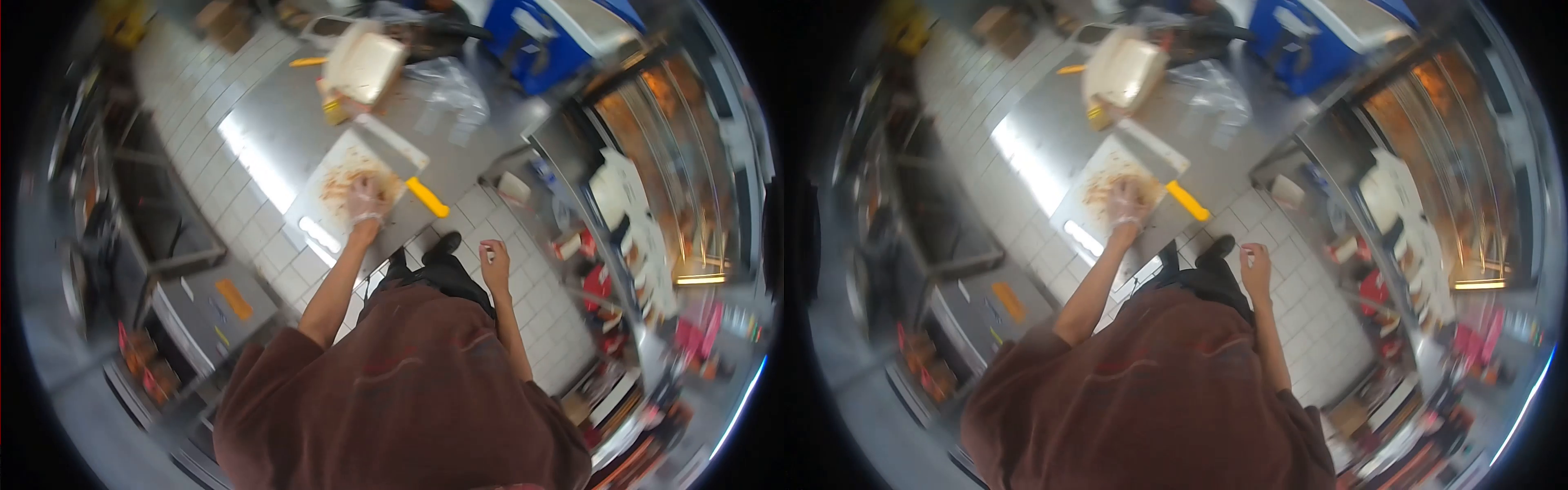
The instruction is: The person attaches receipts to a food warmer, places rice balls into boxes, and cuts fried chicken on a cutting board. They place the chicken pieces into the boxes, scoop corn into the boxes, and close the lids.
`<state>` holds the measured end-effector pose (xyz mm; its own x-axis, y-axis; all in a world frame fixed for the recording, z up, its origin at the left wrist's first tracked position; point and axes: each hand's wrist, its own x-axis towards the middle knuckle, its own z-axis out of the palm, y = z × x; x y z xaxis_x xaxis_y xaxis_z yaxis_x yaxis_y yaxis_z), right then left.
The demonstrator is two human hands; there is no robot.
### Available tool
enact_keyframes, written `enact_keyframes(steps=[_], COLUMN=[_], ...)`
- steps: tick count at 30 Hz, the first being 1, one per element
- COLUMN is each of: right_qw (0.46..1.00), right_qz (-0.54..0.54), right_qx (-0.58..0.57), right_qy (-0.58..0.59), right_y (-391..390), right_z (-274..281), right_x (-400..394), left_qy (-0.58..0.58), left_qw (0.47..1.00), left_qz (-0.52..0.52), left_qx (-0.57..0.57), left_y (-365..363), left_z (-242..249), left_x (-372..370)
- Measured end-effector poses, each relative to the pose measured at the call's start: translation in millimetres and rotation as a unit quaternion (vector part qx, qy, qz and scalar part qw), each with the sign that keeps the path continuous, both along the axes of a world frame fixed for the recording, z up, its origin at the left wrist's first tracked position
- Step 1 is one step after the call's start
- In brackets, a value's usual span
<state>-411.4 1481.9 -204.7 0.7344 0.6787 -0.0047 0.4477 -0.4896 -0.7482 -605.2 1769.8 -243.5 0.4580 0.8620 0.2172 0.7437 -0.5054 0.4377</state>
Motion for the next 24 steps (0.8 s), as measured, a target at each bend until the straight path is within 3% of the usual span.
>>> enact_keyframes(steps=[5,9,11,12,13,14,15,16,18,20,23,24], right_qw=[0.997,0.992,0.990,0.985,0.980,0.980,0.976,0.971,0.971,0.967,0.958,0.956], right_qz=[-0.046,-0.081,-0.084,-0.105,-0.122,-0.118,-0.128,-0.142,-0.148,-0.178,-0.216,-0.231], right_qx=[0.018,0.028,0.029,0.044,0.058,0.070,0.074,0.079,0.073,0.027,0.037,0.037], right_qy=[0.056,0.096,0.112,0.127,0.147,0.142,0.161,0.174,0.175,0.180,0.186,0.179], right_y=[-34.1,-54.6,-65.3,-72.4,-79.8,-90.1,-99.9,-108.4,-129.3,-160.3,-201.5,-215.5], right_z=[-5.7,-13.4,-21.3,-25.7,-31.8,-44.2,-51.2,-54.6,-61.2,-72.9,-73.9,-76.3], right_x=[-2.9,9.7,20.0,25.6,30.4,38.7,45.3,53.6,70.6,88.2,109.6,119.5], left_qy=[0.046,0.058,-0.037,-0.031,-0.228,-0.419,-0.532,-0.536,-0.572,-0.577,-0.563,-0.517], left_qw=[0.993,0.993,0.972,0.971,0.904,0.784,0.699,0.700,0.672,0.677,0.689,0.750], left_qz=[-0.037,-0.018,0.176,0.189,0.274,0.338,0.342,0.343,0.277,0.153,-0.003,-0.055], left_qx=[0.104,0.097,-0.149,-0.143,-0.237,-0.308,-0.334,-0.325,-0.379,-0.430,-0.456,-0.410], left_y=[-1.3,-0.9,4.3,11.8,25.8,40.5,50.4,45.6,29.3,10.8,-78.8,-118.9], left_z=[-18.0,19.7,52.1,49.2,40.7,32.6,24.1,44.5,77.6,77.6,111.3,140.5], left_x=[5.2,19.6,31.3,28.9,22.4,17.1,16.8,26.9,73.4,135.3,272.1,315.0])
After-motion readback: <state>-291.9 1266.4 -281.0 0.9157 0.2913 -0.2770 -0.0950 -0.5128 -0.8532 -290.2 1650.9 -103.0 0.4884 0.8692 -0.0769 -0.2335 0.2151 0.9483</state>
